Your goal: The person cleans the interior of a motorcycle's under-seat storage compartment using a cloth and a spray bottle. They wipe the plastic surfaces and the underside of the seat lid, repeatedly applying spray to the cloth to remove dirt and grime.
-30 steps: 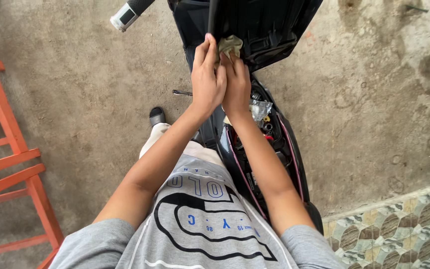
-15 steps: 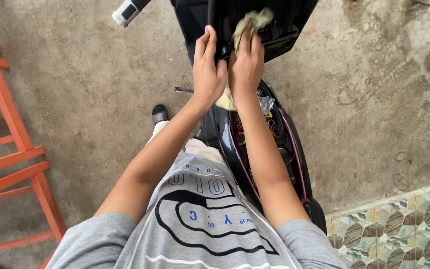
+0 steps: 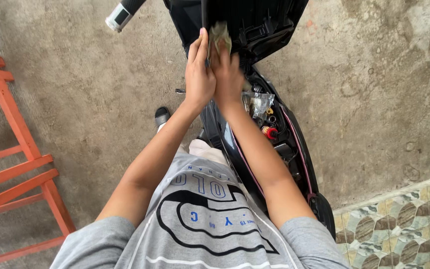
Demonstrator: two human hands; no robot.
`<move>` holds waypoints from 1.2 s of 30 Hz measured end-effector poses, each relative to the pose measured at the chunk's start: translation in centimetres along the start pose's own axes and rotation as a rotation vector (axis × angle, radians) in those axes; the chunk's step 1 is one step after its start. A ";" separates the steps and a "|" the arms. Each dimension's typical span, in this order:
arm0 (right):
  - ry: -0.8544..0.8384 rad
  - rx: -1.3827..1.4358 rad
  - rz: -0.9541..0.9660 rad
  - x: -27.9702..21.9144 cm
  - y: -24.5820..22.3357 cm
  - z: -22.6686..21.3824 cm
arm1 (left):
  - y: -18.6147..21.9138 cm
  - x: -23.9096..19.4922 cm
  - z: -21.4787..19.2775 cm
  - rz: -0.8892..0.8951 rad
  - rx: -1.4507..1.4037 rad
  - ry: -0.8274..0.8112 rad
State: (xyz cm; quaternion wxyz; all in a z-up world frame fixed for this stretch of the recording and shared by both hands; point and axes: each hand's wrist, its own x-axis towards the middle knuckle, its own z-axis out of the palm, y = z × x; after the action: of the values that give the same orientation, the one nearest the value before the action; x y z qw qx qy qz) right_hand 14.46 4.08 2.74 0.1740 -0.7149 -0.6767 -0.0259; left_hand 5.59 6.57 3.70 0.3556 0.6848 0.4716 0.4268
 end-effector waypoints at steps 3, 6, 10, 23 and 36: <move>-0.120 0.147 0.101 -1.3 -0.5 0.7 | 0.1 -0.5 -1.1 -0.001 0.010 -0.054; -0.067 0.531 -0.010 -2.2 2.3 -0.5 | 0.5 -0.9 -1.7 -0.012 -0.003 -0.078; 0.190 0.426 -0.028 -2.0 5.1 -3.1 | 1.3 -1.0 -1.1 0.010 0.009 -0.072; -0.065 0.746 0.180 -2.2 1.8 -1.8 | 0.8 -1.3 -2.0 -0.001 -0.001 -0.158; -0.020 0.351 0.151 -3.0 -0.9 4.6 | 0.1 -1.7 -2.6 0.056 0.027 -0.224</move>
State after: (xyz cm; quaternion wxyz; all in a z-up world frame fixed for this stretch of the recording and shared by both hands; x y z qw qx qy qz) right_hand 12.40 2.51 -2.17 0.2908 -0.7224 -0.6171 0.1129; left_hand 2.92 5.10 4.36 0.3847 0.7458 0.4154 0.3510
